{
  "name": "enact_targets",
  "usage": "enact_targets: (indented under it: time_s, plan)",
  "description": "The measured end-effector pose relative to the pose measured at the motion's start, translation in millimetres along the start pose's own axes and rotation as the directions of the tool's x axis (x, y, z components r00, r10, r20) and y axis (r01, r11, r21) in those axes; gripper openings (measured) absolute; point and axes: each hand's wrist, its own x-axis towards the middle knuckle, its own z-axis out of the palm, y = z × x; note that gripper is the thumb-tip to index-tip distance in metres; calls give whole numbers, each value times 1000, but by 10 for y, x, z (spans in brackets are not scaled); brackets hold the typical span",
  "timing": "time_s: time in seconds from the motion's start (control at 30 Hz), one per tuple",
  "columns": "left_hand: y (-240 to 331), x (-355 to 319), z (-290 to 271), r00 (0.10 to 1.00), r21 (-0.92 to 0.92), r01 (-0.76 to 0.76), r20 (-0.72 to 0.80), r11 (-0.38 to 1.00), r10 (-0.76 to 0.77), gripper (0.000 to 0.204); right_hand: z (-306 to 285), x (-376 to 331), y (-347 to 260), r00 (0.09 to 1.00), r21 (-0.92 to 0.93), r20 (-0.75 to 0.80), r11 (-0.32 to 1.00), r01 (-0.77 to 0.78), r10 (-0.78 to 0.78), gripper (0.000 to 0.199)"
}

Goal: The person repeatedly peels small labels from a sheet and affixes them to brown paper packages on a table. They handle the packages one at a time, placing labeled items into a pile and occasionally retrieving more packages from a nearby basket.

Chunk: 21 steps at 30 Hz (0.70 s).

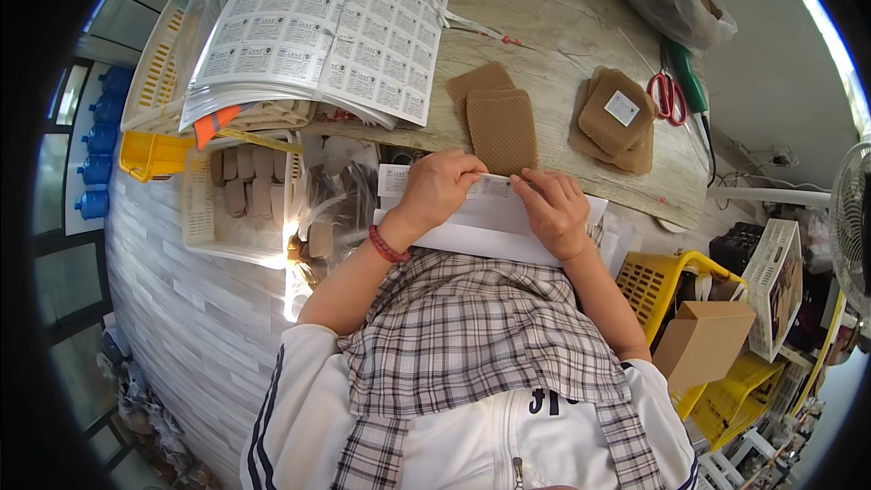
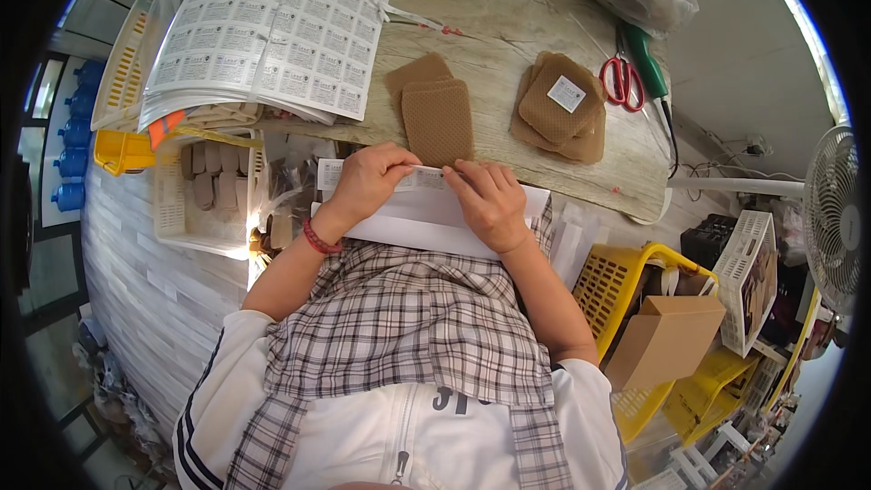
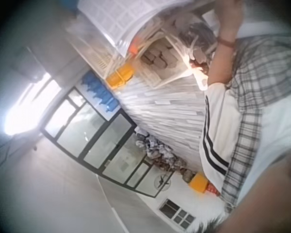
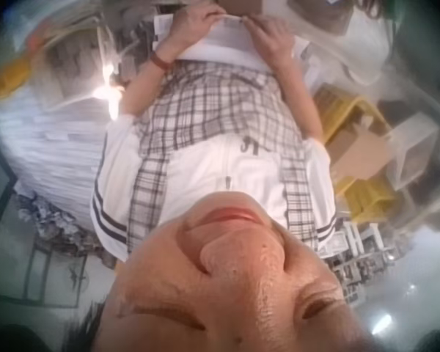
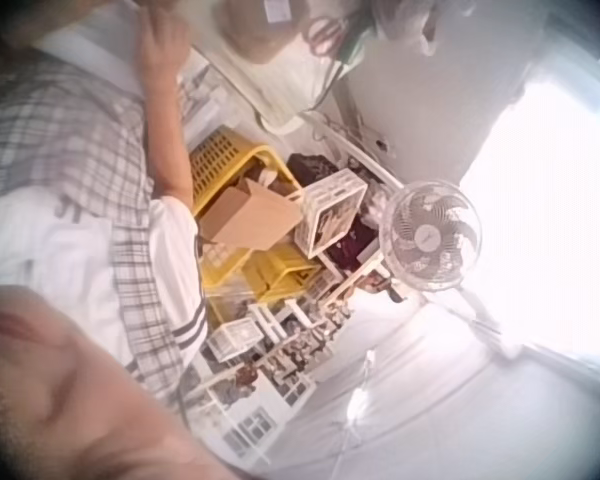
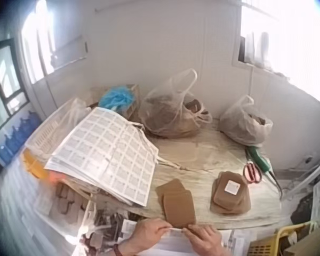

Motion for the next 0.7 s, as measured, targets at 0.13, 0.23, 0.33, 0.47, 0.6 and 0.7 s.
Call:
enact_targets:
  time_s: [0.13, 0.23, 0.33, 0.47, 0.6, 0.7]
  plan:
    - [9, 9, 50, 1000, -22, 25, 12, 999, -25, 11, -12, -6, -1, 998, 74, -43, 996, -43, 46, 26]
    - [24, 23, 55, 999, -23, 32, 13, 999, -32, 11, 67, -7, -32, 981, 187, -65, 968, -169, 184, 23]
    - [18, 34, 21, 997, -51, 75, 13, 996, -75, 11, 112, 3, -82, 975, 318, -62, 930, -182, 212, 20]
    - [-56, 50, -3, 990, -117, 143, 37, 983, -139, 12, 13, -69, -153, 917, 631, 119, 685, -365, 380, 12]
    - [105, 19, -29, 998, 42, 58, -5, 997, -58, 8, -112, -17, -54, 746, 880, 301, 128, -457, 593, 6]
    - [136, -14, -5, 995, 229, -83, -30, 970, 92, 5, -95, 159, 197, 593, 833, 410, -19, -554, 693, 6]
